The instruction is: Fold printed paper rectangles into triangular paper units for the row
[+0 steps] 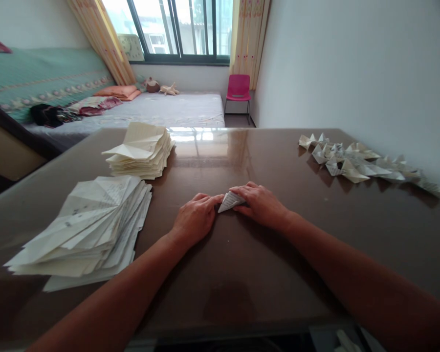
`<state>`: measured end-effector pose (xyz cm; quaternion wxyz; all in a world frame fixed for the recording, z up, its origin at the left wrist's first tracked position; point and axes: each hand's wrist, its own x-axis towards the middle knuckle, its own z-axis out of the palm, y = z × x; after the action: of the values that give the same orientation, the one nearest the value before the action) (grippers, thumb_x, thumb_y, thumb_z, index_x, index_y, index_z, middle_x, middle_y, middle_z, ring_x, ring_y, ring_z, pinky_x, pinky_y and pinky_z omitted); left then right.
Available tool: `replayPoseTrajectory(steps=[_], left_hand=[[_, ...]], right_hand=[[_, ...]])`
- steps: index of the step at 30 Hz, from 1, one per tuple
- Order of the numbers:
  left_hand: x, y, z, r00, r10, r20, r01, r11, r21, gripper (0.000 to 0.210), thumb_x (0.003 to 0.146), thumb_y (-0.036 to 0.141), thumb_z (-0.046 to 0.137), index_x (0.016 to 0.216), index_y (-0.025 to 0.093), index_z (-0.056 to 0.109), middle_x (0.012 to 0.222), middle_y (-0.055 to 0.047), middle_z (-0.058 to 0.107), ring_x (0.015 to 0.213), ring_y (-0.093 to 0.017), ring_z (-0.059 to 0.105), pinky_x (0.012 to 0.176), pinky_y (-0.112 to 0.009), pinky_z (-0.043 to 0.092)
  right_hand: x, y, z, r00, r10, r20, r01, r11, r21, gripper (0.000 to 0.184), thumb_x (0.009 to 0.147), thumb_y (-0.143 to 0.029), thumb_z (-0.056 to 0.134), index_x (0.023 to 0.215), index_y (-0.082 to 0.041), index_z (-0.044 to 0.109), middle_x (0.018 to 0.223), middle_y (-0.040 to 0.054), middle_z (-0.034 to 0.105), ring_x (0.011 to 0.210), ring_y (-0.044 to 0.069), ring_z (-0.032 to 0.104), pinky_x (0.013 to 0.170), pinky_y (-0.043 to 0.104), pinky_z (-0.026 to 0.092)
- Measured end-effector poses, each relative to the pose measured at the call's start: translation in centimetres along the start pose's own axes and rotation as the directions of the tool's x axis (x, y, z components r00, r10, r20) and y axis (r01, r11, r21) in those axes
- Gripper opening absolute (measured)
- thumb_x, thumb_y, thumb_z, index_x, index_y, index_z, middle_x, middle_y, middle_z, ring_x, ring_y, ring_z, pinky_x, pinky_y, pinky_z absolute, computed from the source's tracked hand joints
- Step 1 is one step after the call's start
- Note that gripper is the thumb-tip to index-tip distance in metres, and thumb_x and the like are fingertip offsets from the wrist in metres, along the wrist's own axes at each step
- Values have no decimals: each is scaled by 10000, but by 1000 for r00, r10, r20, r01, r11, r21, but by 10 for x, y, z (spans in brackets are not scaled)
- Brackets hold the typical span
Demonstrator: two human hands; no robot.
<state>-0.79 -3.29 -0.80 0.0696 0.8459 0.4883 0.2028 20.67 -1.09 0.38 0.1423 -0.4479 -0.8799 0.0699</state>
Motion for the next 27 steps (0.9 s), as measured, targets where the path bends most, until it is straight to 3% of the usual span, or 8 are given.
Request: replayPoseTrajectory(steps=[6,9,12,16,20,22,27], left_hand=[[1,-3,-1,1000,-4,26,5,999,-34,441,874,157,405,1268,313,527,1059,21,684,1054,-176,562,861,-310,500],[0,-4,-2,1000,-1,27,3,998,-60,423,888,170,394,1269,301,523,1063,16,683,1061,-182,560,868,-325,501],[2,-4,-1,999,-26,-23,23,989,-149,408,884,180,406,1274,252,505,1114,-15,666,1039,-177,574,898,-344,495],[4,-1,5,984,-140,-114,81,905,-419,434,852,203,469,1284,188,424,1237,-79,590,934,-143,614,814,-300,538],[6,7,7,980,-199,-19,153,811,-565,415,854,316,522,1232,170,435,1034,-77,656,846,-157,653,732,-283,550],[7,11,6,981,-195,8,161,789,-593,370,867,331,507,1200,175,463,967,-61,672,842,-167,660,748,-288,543],[8,14,6,985,-173,-12,120,731,-671,372,884,295,486,1233,173,444,1036,-57,663,902,-160,648,828,-282,513]], right_hand=[[4,15,6,998,10,-54,6,959,285,280,819,-241,613,1096,-200,629,1000,38,679,909,178,569,816,309,446],[6,19,7,998,55,-33,-33,886,462,181,842,-232,568,987,-177,661,905,29,682,818,153,587,772,290,456],[9,20,9,993,115,-5,-82,734,674,169,843,-257,561,948,-156,647,854,20,672,773,137,592,736,272,461],[12,14,12,966,256,33,-145,432,890,214,810,-319,610,948,-156,600,804,0,635,698,106,559,627,224,448],[12,3,12,941,303,150,-212,183,960,289,760,-349,673,961,-176,557,869,10,637,723,107,573,593,207,465],[11,-1,12,942,282,181,-230,149,962,320,753,-355,685,982,-186,539,882,15,639,742,116,584,584,207,472],[9,-7,11,947,272,171,-218,153,964,346,766,-357,679,1024,-216,496,820,-20,615,691,100,563,561,194,461]])
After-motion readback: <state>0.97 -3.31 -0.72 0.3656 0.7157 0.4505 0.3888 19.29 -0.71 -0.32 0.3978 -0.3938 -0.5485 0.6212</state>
